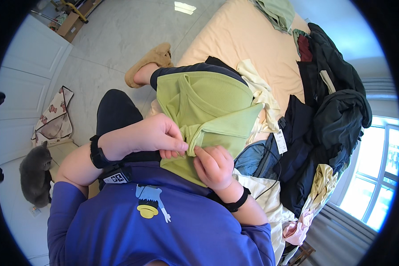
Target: The person folds several garments on a bed, including a light green shirt, a green top, and a yellow top. They smooth and align each item before folding it into a compact shape and placing it on the bed.
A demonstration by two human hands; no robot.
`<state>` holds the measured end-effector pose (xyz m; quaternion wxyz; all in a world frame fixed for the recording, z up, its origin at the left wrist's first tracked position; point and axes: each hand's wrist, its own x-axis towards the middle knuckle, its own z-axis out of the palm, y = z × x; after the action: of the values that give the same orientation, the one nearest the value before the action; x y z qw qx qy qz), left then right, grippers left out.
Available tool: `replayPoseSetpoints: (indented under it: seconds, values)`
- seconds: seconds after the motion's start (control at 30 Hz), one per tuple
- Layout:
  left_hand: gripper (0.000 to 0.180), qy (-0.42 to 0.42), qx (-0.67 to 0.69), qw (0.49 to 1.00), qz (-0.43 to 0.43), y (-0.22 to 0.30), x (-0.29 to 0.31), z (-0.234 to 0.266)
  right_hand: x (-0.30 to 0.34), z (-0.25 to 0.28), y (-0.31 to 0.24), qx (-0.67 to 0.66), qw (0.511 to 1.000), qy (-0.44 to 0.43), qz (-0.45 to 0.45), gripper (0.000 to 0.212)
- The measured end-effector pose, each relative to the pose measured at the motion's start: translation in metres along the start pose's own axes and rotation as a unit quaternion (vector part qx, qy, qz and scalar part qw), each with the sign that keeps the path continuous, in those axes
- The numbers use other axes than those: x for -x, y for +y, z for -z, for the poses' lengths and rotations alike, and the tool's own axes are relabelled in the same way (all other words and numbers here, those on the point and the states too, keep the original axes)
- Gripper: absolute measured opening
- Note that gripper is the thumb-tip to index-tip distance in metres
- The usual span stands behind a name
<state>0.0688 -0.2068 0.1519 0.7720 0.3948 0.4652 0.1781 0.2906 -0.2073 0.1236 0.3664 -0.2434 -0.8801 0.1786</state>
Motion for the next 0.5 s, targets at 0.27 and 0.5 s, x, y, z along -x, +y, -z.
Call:
replayPoseSetpoints:
  seconds: [0.27, 0.5]
  values:
    - [0.024, -0.019, 0.005, 1.000, 0.005, -0.0049, -0.0047, -0.0051, -0.0019, -0.0012, 0.0015, 0.026, 0.999, -0.011, 0.032, 0.036]
    - [0.018, -0.016, -0.012, 1.000, 0.013, -0.0058, -0.0052, -0.0020, -0.0032, -0.0032, 0.0010, 0.030, 0.999, -0.005, 0.032, 0.035]
